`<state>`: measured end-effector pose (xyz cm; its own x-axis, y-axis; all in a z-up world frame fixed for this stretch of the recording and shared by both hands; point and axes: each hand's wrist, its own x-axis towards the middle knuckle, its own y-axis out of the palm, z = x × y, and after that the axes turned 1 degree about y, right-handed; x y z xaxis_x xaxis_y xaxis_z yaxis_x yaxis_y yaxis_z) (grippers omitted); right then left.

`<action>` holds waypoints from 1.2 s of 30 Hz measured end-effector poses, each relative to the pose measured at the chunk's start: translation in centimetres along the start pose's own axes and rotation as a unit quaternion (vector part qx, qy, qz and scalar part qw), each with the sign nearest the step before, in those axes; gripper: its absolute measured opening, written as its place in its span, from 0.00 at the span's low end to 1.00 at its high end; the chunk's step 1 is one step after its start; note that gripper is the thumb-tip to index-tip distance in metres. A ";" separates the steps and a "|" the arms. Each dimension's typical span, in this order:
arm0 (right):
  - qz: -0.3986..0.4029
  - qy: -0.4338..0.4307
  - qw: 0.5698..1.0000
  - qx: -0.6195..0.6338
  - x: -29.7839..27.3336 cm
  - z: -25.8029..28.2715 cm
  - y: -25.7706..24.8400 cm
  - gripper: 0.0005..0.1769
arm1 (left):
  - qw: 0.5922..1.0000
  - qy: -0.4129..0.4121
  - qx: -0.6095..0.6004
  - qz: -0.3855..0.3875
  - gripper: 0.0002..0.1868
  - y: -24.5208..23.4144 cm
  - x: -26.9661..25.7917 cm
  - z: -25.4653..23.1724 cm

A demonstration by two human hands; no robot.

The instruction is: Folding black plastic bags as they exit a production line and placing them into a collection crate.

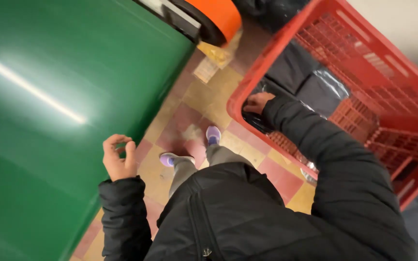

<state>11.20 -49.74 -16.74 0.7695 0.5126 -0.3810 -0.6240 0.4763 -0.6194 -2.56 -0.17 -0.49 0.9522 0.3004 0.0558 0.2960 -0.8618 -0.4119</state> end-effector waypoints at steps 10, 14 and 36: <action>0.124 -0.010 0.991 0.054 -3.3 -3.9 -5.1 0.21 | 0.994 0.043 0.064 -0.074 0.13 -2.0 -1.8 0.8; 0.235 0.289 0.928 0.019 -3.6 -2.9 -12.4 0.28 | 0.976 0.097 0.184 -0.071 0.17 -4.2 -1.5 1.8; -0.292 0.189 0.908 -0.234 24.1 23.3 1.1 0.57 | 0.829 0.331 0.440 -0.103 0.25 -3.3 0.1 10.5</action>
<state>25.84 -20.21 -10.57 0.9974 -0.0541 -0.0473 -0.0364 0.1879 -0.9815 -4.22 7.05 -8.67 0.8077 -0.1370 0.5735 0.5643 -0.1022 -0.8192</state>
